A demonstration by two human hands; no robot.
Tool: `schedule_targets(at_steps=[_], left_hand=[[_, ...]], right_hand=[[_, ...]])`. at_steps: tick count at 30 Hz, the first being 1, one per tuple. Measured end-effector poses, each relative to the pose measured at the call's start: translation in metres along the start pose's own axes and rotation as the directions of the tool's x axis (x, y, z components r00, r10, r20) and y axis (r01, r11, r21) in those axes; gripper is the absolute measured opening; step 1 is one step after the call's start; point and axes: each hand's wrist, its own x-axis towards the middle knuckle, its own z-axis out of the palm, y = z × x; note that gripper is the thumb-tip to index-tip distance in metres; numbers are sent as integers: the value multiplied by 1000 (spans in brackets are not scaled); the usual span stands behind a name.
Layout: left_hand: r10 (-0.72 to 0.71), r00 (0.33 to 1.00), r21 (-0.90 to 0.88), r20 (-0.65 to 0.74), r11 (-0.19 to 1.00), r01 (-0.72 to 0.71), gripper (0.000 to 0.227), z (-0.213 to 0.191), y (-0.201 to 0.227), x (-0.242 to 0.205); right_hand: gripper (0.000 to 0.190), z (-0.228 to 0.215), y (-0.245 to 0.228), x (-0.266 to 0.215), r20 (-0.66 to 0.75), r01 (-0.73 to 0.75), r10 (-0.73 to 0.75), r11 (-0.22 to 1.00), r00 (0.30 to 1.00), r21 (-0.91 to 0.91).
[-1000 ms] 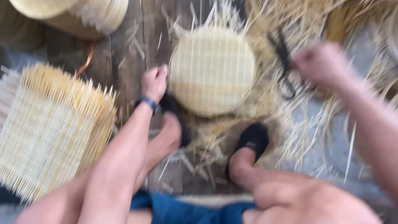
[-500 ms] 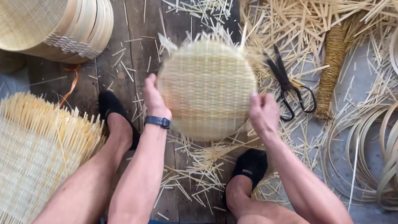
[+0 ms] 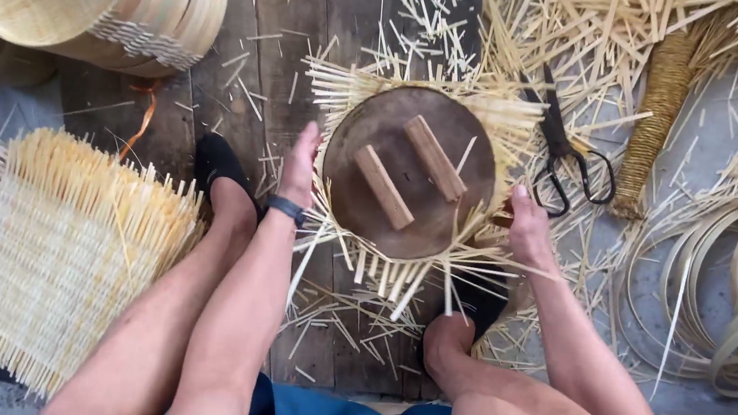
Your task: Weaving bamboo strips into a circular frame and trimming the edges to create a round tray or lid.
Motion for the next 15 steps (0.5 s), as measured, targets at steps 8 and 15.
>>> schedule_targets(at_steps=[8, 15], left_hand=[[568, 755, 944, -327, 240, 228, 148, 170, -88, -37], [461, 887, 951, -9, -271, 150, 154, 163, -75, -50]], right_hand=[[59, -85, -18, 50, -44, 26, -494, 134, 868, -991], [62, -75, -16, 52, -197, -173, -108, 195, 974, -965]])
